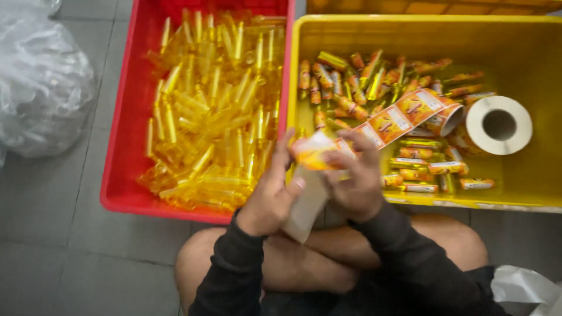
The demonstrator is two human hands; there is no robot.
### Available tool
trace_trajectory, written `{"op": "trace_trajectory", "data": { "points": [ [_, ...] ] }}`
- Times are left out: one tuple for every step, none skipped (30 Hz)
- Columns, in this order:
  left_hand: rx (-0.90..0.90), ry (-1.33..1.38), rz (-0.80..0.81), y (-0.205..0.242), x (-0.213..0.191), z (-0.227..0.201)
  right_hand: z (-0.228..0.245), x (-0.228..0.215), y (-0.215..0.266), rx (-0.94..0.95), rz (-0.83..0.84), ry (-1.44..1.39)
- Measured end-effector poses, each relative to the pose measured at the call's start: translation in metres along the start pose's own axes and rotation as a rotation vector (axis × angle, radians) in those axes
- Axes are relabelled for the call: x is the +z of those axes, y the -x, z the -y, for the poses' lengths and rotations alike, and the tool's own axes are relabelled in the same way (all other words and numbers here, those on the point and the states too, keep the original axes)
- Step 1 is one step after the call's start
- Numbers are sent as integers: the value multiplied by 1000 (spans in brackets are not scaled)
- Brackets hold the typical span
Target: Manually peeling adhesive labels from a roll and applying them to small yellow plastic tubes.
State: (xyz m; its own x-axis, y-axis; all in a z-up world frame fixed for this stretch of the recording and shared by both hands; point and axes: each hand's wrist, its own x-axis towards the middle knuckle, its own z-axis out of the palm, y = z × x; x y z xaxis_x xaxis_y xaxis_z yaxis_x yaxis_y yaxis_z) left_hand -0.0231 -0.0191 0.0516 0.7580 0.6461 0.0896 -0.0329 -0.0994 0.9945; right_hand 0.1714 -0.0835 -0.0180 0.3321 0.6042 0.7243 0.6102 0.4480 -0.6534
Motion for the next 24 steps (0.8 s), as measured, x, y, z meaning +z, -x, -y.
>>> {"op": "trace_trajectory", "data": {
  "points": [
    [22,5,-37,3,-7,-2,21,12,-5,-67,170,215],
    [17,7,-51,5,-12,-2,28,19,-9,-68,181,206],
    [-48,145,-87,7,-17,-1,34,28,-14,-155,213,232],
    [-112,285,-124,9,-23,-1,42,36,-18,-242,244,257],
    [-107,288,-138,10,-29,5,43,42,-20,-250,254,250],
    [-100,241,-189,12,-36,11,46,47,-21,-305,271,259],
    [-94,197,-239,13,-42,17,48,51,-23,-358,290,268],
    [-92,204,-253,14,-47,19,50,57,-26,-365,303,262],
    [-38,259,-310,14,-51,21,51,63,-29,-375,314,244],
    [17,313,-368,14,-55,24,53,69,-31,-385,326,225],
    [17,321,-375,14,-60,26,55,73,-33,-387,337,225],
    [102,389,-446,14,-65,28,58,78,-35,-346,367,167],
    [190,452,-518,13,-71,30,59,84,-37,-306,395,108],
    [191,456,-526,15,-74,27,61,89,-40,-309,404,106],
    [251,521,-551,18,-78,25,62,95,-43,-159,388,40],
    [312,585,-576,21,-82,22,64,101,-46,-9,372,-25],
    [315,587,-585,23,-87,22,61,107,-46,-12,380,-28],
    [346,605,-596,25,-91,22,57,114,-46,239,415,-146],
    [374,624,-604,27,-94,22,54,119,-45,495,446,-260],
    [374,627,-610,27,-97,24,62,125,-51,496,453,-259],
    [372,567,-628,26,-99,24,69,131,-58,670,524,-384],
    [370,508,-645,25,-101,25,76,137,-65,846,592,-509],
    [369,510,-646,27,-105,29,77,142,-63,848,593,-507],
    [356,411,-691,28,-109,32,77,146,-61,888,554,-509]
  ]
}}
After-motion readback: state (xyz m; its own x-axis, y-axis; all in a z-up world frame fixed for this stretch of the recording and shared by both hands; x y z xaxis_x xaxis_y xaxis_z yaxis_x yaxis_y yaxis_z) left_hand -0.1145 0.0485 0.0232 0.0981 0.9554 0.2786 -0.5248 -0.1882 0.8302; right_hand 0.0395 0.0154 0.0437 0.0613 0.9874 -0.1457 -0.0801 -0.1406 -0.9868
